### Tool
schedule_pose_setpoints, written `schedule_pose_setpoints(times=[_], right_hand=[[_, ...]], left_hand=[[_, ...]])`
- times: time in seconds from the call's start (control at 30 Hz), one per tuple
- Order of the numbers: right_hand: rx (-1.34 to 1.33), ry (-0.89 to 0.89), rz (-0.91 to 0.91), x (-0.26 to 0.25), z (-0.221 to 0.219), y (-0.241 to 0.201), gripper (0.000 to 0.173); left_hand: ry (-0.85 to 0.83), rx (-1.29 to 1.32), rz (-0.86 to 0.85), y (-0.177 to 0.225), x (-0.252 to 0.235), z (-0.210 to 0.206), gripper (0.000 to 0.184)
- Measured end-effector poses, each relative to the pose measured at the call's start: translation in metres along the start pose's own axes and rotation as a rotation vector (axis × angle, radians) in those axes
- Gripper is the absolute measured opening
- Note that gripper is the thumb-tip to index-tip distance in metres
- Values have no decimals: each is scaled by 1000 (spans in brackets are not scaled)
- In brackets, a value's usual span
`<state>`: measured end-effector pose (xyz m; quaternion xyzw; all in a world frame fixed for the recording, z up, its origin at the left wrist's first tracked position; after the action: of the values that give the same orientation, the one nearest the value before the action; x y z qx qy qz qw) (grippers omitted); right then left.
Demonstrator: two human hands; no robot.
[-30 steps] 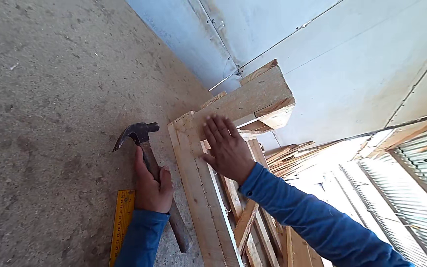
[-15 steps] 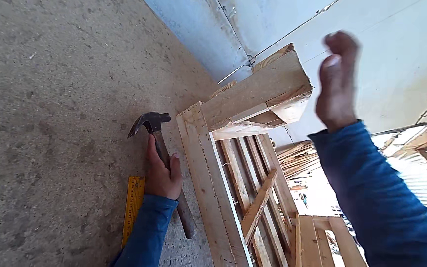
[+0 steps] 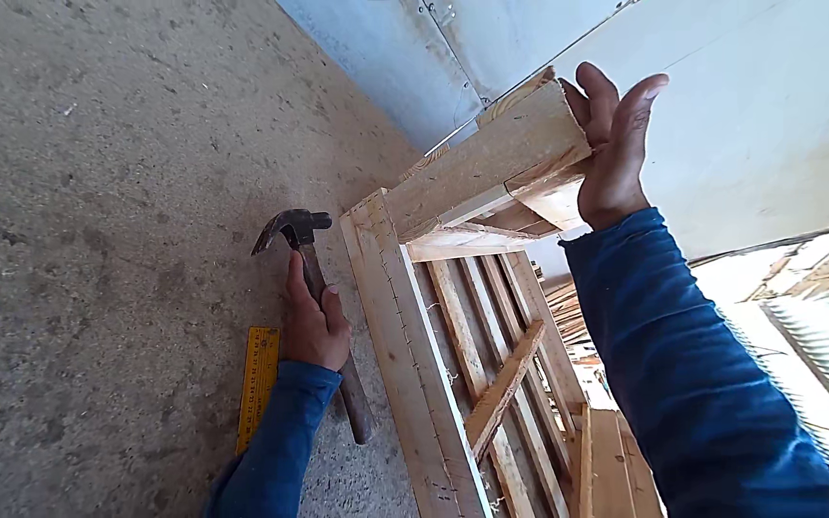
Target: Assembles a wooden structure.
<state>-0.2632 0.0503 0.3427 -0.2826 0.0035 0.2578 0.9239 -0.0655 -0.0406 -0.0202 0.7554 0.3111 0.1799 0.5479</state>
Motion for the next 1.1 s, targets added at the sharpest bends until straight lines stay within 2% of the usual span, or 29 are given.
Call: schedule_pose_setpoints(times=[0.13,0.2,0.23,0.27,0.33,0.4,0.43,0.5,0.57,0.63,0.7,0.77,0.83,0.93,1.1], right_hand=[[5,23,31,-5,1,0,94],[18,32,35,-6,1,-1,92],[26,45,36,-7,2,-1,91],[34,60,34,-8,2,0,90],[47,81,23,-4,1,3,92],[62,95,49,-8,3,-1,94],[76,108,46,-10,6,0,93],[90,121,19,-10,7,7,91],[99,140,-3,-11,7,10,89],[108,158,-17,-12,9,11,86],[125,166,-35,-11,10,14,82],[160,174,-47,-16,11,12,79],[197,178,-69,-14,14,14,77],[243,167,-121,-12,14,7,73],[236,252,-214,1,16,0,71]], left_hand=[[92,300,-105,47,0,-13,69],[169,314,-204,68,-3,-26,71],[158,240,-223,71,-1,-37,72],[90,122,-210,67,3,-50,71],[-119,-34,-77,48,12,-69,71],[-234,65,60,44,5,-68,69],[-226,129,43,52,1,-62,69],[-96,236,-142,86,-10,-54,71],[19,258,-354,118,-21,-62,75],[-74,88,-463,126,-24,-85,76],[-261,-34,-400,118,-14,-95,74],[-361,93,-209,112,-4,-80,69],[-278,202,-107,118,22,-49,70],[-130,184,-75,144,70,15,80],[-150,-62,-45,167,116,105,85]])
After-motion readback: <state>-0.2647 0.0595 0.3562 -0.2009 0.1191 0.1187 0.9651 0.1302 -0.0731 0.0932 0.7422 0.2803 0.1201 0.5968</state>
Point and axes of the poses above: each hand's wrist, its own x-axis away from the middle knuckle, its own z-axis out of the back of the hand, y = z × x, the point moved 8 cm from there along -x, towards the middle knuckle, and after that the axes turned 14 degrees about -z, right-handed, at the moved point
